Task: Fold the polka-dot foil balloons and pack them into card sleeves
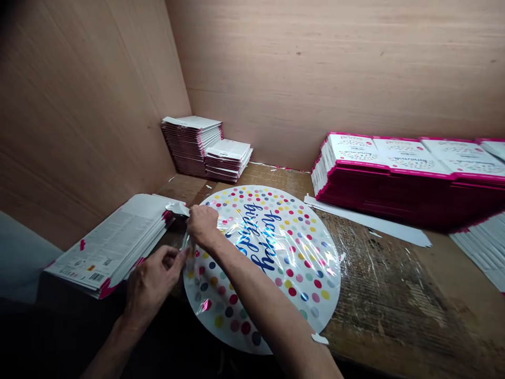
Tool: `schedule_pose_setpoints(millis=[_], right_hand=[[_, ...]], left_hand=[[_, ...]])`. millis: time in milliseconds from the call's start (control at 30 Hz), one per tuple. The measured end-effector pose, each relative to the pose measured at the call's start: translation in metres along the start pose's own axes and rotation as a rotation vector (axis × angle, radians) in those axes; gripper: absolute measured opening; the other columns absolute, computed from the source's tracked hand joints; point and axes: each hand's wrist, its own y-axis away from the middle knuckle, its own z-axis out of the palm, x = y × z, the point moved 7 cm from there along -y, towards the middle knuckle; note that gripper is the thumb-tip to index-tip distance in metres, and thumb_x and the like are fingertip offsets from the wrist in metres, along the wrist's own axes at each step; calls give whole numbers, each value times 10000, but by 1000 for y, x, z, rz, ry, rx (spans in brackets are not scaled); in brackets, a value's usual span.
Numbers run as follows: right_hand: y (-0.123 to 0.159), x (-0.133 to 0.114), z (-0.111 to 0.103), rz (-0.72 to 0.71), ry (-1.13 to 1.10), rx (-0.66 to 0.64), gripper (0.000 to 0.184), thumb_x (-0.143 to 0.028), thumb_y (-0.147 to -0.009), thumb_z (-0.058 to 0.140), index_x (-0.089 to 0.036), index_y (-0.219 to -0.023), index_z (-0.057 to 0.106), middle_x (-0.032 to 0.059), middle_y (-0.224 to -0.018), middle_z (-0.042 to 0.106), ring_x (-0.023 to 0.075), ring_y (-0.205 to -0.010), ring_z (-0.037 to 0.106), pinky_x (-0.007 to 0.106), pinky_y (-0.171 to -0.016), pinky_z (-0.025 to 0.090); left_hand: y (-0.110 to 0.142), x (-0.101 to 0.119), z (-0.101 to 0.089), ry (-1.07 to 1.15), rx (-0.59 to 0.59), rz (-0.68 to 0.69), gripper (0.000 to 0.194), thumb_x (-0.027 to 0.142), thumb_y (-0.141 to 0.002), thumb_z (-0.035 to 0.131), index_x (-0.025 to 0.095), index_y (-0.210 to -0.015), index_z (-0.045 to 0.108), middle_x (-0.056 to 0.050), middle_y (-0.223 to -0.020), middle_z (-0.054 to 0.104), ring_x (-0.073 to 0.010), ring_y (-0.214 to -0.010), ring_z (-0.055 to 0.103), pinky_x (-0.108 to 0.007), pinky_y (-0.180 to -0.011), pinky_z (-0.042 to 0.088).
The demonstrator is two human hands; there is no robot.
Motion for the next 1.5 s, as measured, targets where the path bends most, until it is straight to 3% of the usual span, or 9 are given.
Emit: schedule_pose_setpoints(millis=[233, 567, 700, 867, 933, 1033, 1167, 1400, 1500], right_hand=[[14, 42, 11, 155, -451, 36, 142, -207, -806, 608, -169, -705, 699, 25, -673, 700, 153, -713, 662, 201, -601, 434], [101, 150, -13, 379, -970, 281, 224, -324, -841, 503, -135, -810, 620, 55, -699, 699, 136, -617, 667, 187, -512, 473], [147, 208, -17, 517, -1007, 317, 262, -404, -812, 546, -165, -704, 546, 36, -607, 647, 117, -495, 592, 199, -448, 446], [185, 256, -28, 647, -748, 316, 226, -353, -787, 627, -170, -670, 567, 59, -601, 636, 196, -590, 632, 254, -502, 451], [193, 258, -44, 653, -562, 401, 165, -304, -797, 649, -143, -831, 641, 130, -852, 694, 268, -840, 657, 311, -657, 495], [191, 231, -67, 433, -89, 514, 333, -264, -922, 524, -129, -1219, 590, 185, -1273, 587, 306, -1137, 555, 389, -894, 462], [172, 196, -42, 83, 236, 239, 306, -291, -985, 441, -166, -1194, 626, 131, -1270, 605, 274, -1125, 553, 378, -955, 436], [168, 221, -30, 103, 120, 120, 301, -330, -986, 456, -169, -1116, 674, 122, -1248, 631, 278, -1145, 554, 401, -998, 437], [193, 224, -45, 25, -248, 154, 457, -490, -992, 421, -187, -1278, 608, 123, -1334, 601, 268, -1193, 569, 417, -1006, 471]], left_hand=[[-63, 37, 12, -222, -59, 215, 336, 272, -943, 388, 199, -984, 713, -104, -867, 747, -224, -767, 681, -265, -612, 379], [-58, 39, 13, -432, -35, 245, 373, 307, -956, 393, 113, -1169, 631, -107, -724, 663, -298, -704, 667, -322, -624, 396], [-12, 81, 14, -320, -33, 479, 291, 298, -945, 406, 170, -1022, 656, -137, -988, 665, -290, -898, 633, -341, -716, 445], [104, 105, 57, -48, -573, 717, 234, 376, -890, 513, 238, -1016, 652, -45, -879, 701, -199, -781, 641, -297, -712, 461], [124, 100, 63, -32, -731, 636, 264, 486, -857, 548, 248, -869, 663, -23, -784, 703, -195, -727, 647, -289, -675, 447], [100, 87, 51, -118, -588, 328, 382, 532, -914, 406, 232, -899, 642, -26, -704, 683, -206, -682, 647, -300, -646, 421], [73, 87, 51, -171, -462, 155, 446, 572, -905, 372, 198, -779, 581, -51, -711, 655, -219, -702, 623, -307, -644, 383], [115, 112, 76, 641, -1185, -30, 478, 607, -755, 623, 178, -574, 514, 74, -415, 348, -58, -393, 253, -223, -433, 154], [107, 144, 49, 1160, -1194, -203, 439, 584, -764, 647, 176, -625, 567, 121, -316, 188, -34, -324, 87, -208, -380, 79]])
